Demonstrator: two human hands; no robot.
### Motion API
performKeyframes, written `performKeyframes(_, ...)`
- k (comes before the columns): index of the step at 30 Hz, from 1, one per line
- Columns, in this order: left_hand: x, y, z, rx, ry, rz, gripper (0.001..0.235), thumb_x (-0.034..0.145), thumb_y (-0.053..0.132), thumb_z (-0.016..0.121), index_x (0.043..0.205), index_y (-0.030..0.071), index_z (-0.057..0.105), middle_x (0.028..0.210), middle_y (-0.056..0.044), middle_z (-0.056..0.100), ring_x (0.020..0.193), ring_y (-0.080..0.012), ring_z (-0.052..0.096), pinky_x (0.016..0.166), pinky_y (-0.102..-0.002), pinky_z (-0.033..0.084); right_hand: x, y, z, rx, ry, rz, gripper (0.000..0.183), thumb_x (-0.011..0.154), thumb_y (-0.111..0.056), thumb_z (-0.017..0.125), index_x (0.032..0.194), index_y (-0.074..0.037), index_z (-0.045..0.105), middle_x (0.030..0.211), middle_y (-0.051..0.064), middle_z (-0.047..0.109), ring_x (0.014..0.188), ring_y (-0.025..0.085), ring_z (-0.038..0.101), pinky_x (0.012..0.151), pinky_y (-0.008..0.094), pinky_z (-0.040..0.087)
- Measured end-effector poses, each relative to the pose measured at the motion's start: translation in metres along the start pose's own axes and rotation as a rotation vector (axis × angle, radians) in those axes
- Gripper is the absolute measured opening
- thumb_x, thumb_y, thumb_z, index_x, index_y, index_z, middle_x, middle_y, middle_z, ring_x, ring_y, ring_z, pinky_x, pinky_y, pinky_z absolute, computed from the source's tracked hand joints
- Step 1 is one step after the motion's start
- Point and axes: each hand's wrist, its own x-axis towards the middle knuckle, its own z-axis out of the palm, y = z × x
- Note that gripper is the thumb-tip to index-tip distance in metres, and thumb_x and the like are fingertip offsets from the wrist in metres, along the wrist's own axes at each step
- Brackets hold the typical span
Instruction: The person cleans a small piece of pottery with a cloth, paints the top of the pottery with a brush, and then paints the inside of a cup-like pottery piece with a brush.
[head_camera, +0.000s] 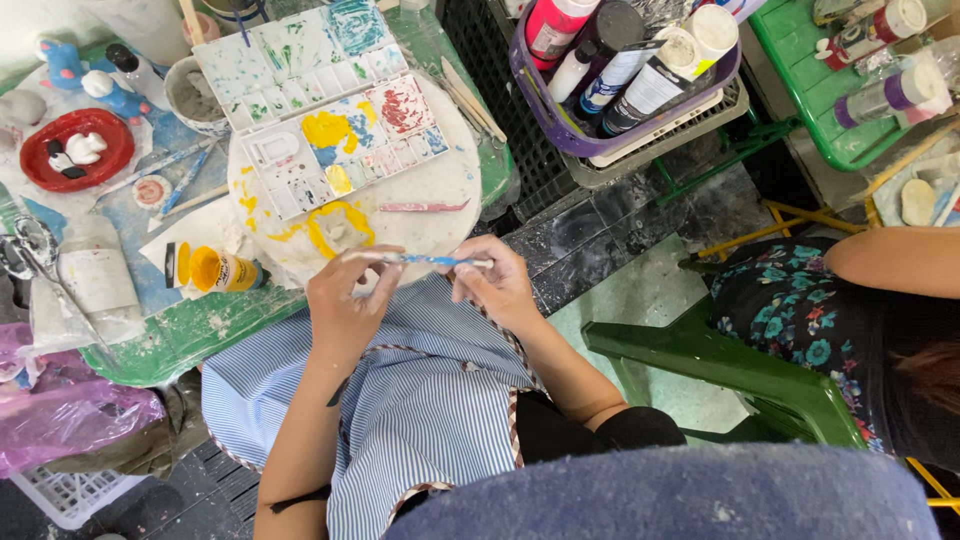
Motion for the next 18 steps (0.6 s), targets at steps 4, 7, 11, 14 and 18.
performKeyframes(4,-0.001,-0.008,0.004,-0.335,0.012,-0.126,0.009,0.094,-0.001,0.072,0.103,-0.002,0.071,0.095,-0.011,0.073,0.079,-0.0161,0.071,0.073,-0.027,0.058,0.000,0.002,0.001,-0.092,-0.082,-0.115,0.018,0.107,-0.002,0.059,0.124,0.000,0.056,0.108,0.016,0.073,0.072,0.011,0.064,0.062,0.025,0.052)
performKeyframes(7,0.000,-0.008,0.001,-0.478,0.039,-0.145,0.012,0.097,-0.004,0.066,0.109,-0.007,0.069,0.102,-0.014,0.072,0.085,-0.0165,0.073,0.078,-0.027,0.060,0.003,-0.002,-0.003,-0.054,-0.008,-0.031,0.017,0.103,-0.002,0.056,0.120,-0.001,0.057,0.101,0.014,0.073,0.061,0.009,0.062,0.050,0.021,0.048)
performKeyframes(11,0.003,-0.006,-0.005,-0.425,0.071,-0.103,0.012,0.099,-0.005,0.063,0.110,-0.006,0.069,0.103,-0.014,0.072,0.085,-0.0165,0.074,0.079,-0.027,0.061,0.004,-0.009,-0.015,-0.104,0.059,-0.037,0.015,0.104,-0.002,0.056,0.118,-0.001,0.058,0.100,0.013,0.073,0.065,0.009,0.064,0.057,0.021,0.049)
performKeyframes(14,0.002,-0.005,-0.009,-0.358,0.072,-0.135,0.012,0.101,-0.004,0.062,0.108,-0.003,0.071,0.097,-0.010,0.074,0.085,-0.0141,0.076,0.078,-0.025,0.062,0.007,-0.011,-0.022,-0.159,0.069,-0.066,0.016,0.104,-0.003,0.056,0.119,0.000,0.058,0.103,0.013,0.073,0.070,0.009,0.064,0.062,0.020,0.048)
performKeyframes(18,0.002,-0.003,-0.014,-0.163,0.122,-0.084,0.014,0.089,-0.004,0.072,0.102,0.001,0.076,0.098,-0.010,0.076,0.078,-0.0138,0.073,0.070,-0.025,0.058,0.014,-0.012,-0.020,-0.146,0.053,-0.093,0.013,0.104,-0.003,0.059,0.116,0.001,0.058,0.104,0.014,0.072,0.073,0.011,0.065,0.063,0.021,0.049)
